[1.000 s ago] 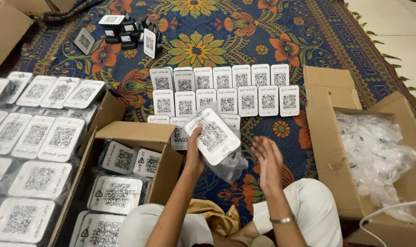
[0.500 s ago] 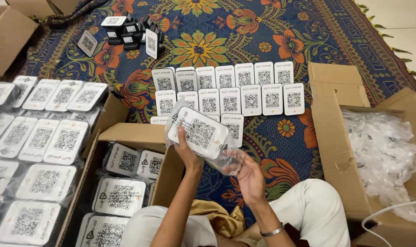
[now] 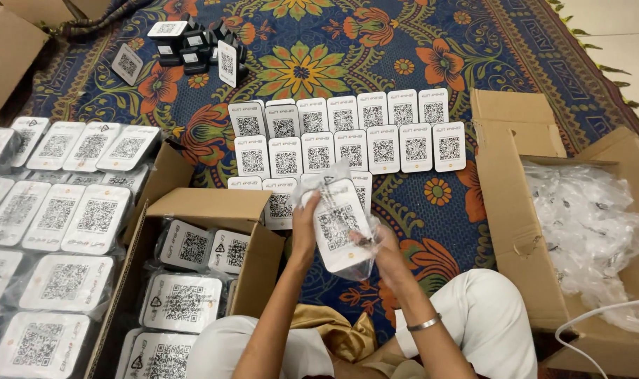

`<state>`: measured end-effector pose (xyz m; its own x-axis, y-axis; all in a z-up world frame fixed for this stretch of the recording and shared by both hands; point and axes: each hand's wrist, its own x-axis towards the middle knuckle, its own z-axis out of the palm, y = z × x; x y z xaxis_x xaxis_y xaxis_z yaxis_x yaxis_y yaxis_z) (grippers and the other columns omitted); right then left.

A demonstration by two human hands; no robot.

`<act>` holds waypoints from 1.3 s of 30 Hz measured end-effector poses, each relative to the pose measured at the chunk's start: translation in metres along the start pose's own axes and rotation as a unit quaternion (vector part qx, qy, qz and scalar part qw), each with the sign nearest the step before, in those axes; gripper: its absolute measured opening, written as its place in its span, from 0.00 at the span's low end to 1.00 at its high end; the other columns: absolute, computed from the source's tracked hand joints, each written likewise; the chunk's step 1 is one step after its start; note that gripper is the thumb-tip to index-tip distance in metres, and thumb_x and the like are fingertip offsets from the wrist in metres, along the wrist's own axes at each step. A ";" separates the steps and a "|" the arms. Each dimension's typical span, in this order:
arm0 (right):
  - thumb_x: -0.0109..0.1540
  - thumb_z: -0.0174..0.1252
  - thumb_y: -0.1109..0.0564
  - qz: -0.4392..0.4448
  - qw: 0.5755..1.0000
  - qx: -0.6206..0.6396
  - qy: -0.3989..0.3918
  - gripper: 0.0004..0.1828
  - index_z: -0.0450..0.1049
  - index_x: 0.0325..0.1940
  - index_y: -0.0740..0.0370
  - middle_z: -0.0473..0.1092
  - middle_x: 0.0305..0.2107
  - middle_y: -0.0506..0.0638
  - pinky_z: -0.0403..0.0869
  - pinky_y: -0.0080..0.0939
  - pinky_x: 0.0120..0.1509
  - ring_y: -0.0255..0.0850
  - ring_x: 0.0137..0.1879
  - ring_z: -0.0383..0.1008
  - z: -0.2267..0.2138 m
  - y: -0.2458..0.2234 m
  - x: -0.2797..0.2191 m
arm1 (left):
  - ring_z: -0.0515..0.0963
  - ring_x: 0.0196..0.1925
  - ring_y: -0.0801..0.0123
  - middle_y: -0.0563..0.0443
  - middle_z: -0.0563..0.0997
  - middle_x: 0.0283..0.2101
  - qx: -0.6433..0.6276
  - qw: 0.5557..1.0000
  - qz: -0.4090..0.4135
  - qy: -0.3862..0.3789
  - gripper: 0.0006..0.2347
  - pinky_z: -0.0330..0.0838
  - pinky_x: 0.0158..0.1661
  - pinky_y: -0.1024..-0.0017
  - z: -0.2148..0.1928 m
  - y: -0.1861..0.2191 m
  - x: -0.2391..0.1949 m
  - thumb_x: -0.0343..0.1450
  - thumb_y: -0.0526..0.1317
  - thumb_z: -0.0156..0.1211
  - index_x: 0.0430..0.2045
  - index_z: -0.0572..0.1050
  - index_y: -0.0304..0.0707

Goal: The person sorts and organizes electronic payment devices on a patterned carpet, placing some into plastic sleeves and others into cardboard boxes.

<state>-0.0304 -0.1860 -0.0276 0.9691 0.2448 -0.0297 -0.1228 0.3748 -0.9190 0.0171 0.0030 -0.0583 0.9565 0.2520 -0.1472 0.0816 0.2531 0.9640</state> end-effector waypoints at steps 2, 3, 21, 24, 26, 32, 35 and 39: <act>0.61 0.65 0.55 0.038 0.998 -0.041 -0.011 0.24 0.73 0.58 0.68 0.76 0.45 0.49 0.75 0.36 0.54 0.33 0.48 0.76 -0.009 0.003 0.003 | 0.83 0.38 0.64 0.38 0.82 0.42 0.021 1.000 -0.007 -0.012 0.27 0.76 0.42 0.69 0.003 0.000 0.002 0.72 0.55 0.54 0.52 0.75 0.25; 0.60 0.65 0.55 0.079 0.993 -0.081 -0.023 0.24 0.73 0.57 0.69 0.77 0.44 0.49 0.76 0.37 0.52 0.33 0.47 0.77 -0.015 0.004 0.002 | 0.83 0.39 0.67 0.41 0.83 0.43 0.042 0.999 -0.015 -0.021 0.26 0.75 0.42 0.70 0.005 -0.001 0.001 0.70 0.55 0.57 0.51 0.75 0.27; 0.68 0.56 0.53 0.125 0.983 0.138 -0.010 0.25 0.65 0.66 0.69 0.74 0.55 0.53 0.72 0.43 0.66 0.40 0.59 0.75 -0.184 0.032 0.047 | 0.80 0.44 0.71 0.46 0.84 0.45 -0.067 0.966 0.105 0.227 0.12 0.74 0.45 0.72 -0.042 0.000 0.030 0.78 0.38 0.51 0.49 0.79 0.28; 0.66 0.57 0.55 0.124 0.985 -0.087 0.087 0.26 0.66 0.68 0.67 0.73 0.57 0.53 0.71 0.43 0.67 0.41 0.61 0.73 -0.191 0.036 0.075 | 0.80 0.45 0.73 0.47 0.84 0.47 -0.065 0.972 0.124 0.187 0.13 0.74 0.46 0.73 -0.034 0.006 0.021 0.78 0.38 0.51 0.49 0.79 0.27; 0.66 0.57 0.56 0.139 0.977 -0.119 0.108 0.27 0.66 0.69 0.65 0.73 0.57 0.52 0.71 0.44 0.66 0.41 0.61 0.73 -0.206 0.053 0.091 | 0.80 0.45 0.74 0.48 0.83 0.48 -0.071 0.977 0.102 0.171 0.13 0.74 0.46 0.74 -0.025 0.010 0.019 0.78 0.38 0.51 0.52 0.78 0.28; 0.65 0.59 0.57 0.186 0.957 -0.202 0.092 0.28 0.64 0.69 0.63 0.74 0.56 0.53 0.70 0.42 0.67 0.41 0.62 0.73 -0.247 0.113 0.135 | 0.82 0.42 0.69 0.48 0.82 0.47 -0.086 0.985 -0.013 0.152 0.15 0.79 0.41 0.67 -0.023 0.000 0.021 0.77 0.42 0.51 0.55 0.75 0.34; 0.66 0.57 0.58 0.168 0.963 -0.198 0.071 0.25 0.67 0.67 0.65 0.75 0.56 0.54 0.72 0.43 0.65 0.42 0.61 0.74 -0.254 0.129 0.154 | 0.83 0.43 0.69 0.47 0.83 0.47 -0.072 0.989 -0.020 0.130 0.17 0.80 0.43 0.67 -0.021 -0.004 0.022 0.77 0.44 0.52 0.55 0.76 0.33; 0.65 0.58 0.58 0.123 0.969 -0.208 0.048 0.25 0.68 0.66 0.66 0.75 0.55 0.54 0.71 0.41 0.65 0.41 0.60 0.74 -0.266 0.146 0.170 | 0.82 0.46 0.70 0.50 0.81 0.51 -0.106 0.990 -0.048 0.081 0.18 0.81 0.43 0.67 -0.018 -0.010 0.020 0.76 0.46 0.51 0.56 0.74 0.33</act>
<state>0.1728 -0.3274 -0.2711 0.9391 0.1890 -0.2870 -0.2759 -0.0832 -0.9576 0.0302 0.0220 -0.0743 0.8883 0.3590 -0.2866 0.0935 0.4695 0.8780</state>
